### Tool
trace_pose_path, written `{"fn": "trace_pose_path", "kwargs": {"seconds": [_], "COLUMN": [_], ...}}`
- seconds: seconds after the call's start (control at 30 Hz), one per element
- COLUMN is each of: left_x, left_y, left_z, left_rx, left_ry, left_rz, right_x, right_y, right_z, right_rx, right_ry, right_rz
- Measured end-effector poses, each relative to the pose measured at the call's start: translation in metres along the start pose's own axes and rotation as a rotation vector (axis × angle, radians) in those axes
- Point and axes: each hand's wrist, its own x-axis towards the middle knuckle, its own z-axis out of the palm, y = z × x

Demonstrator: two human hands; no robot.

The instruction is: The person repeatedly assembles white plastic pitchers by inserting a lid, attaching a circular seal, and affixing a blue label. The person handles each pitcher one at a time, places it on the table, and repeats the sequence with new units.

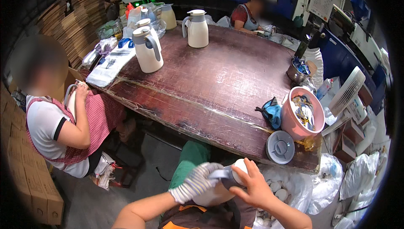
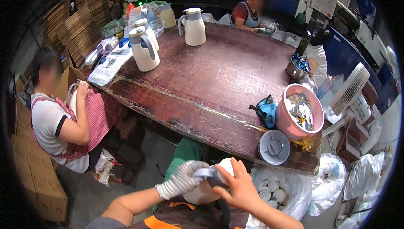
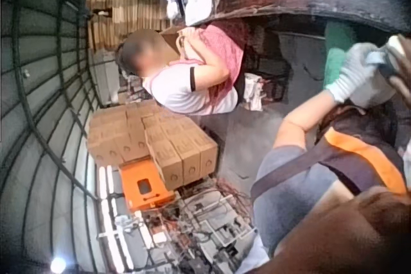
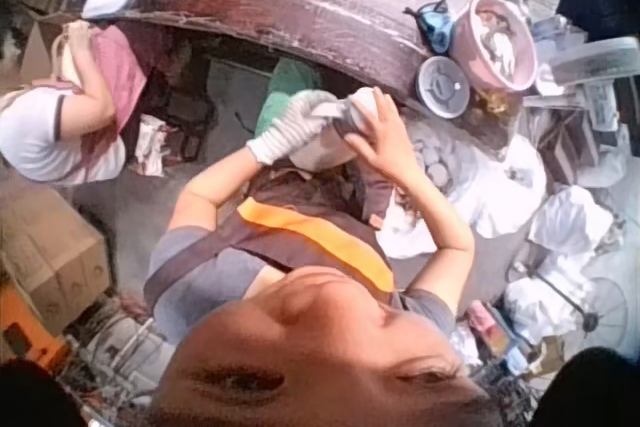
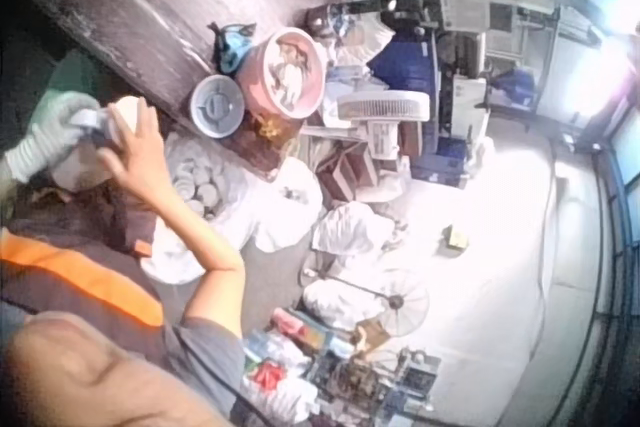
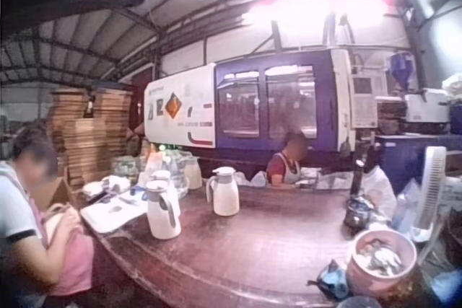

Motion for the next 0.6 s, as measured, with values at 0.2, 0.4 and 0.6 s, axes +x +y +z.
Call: {"fn": "trace_pose_path", "kwargs": {"seconds": [0.2,0.4,0.6], "left_x": [0.038,0.037,0.023], "left_y": [-0.047,-0.031,-0.015], "left_z": [-0.026,-0.027,-0.038], "left_rx": [-0.539,-0.515,-0.379], "left_ry": [-0.408,-0.618,-0.721], "left_rz": [-0.052,-0.172,-0.215], "right_x": [0.008,0.008,0.000], "right_y": [-0.012,-0.010,-0.007], "right_z": [-0.025,-0.019,-0.017], "right_rx": [-0.269,-0.167,-0.119], "right_ry": [-0.184,-0.185,-0.167], "right_rz": [-0.528,-0.753,-0.808]}}
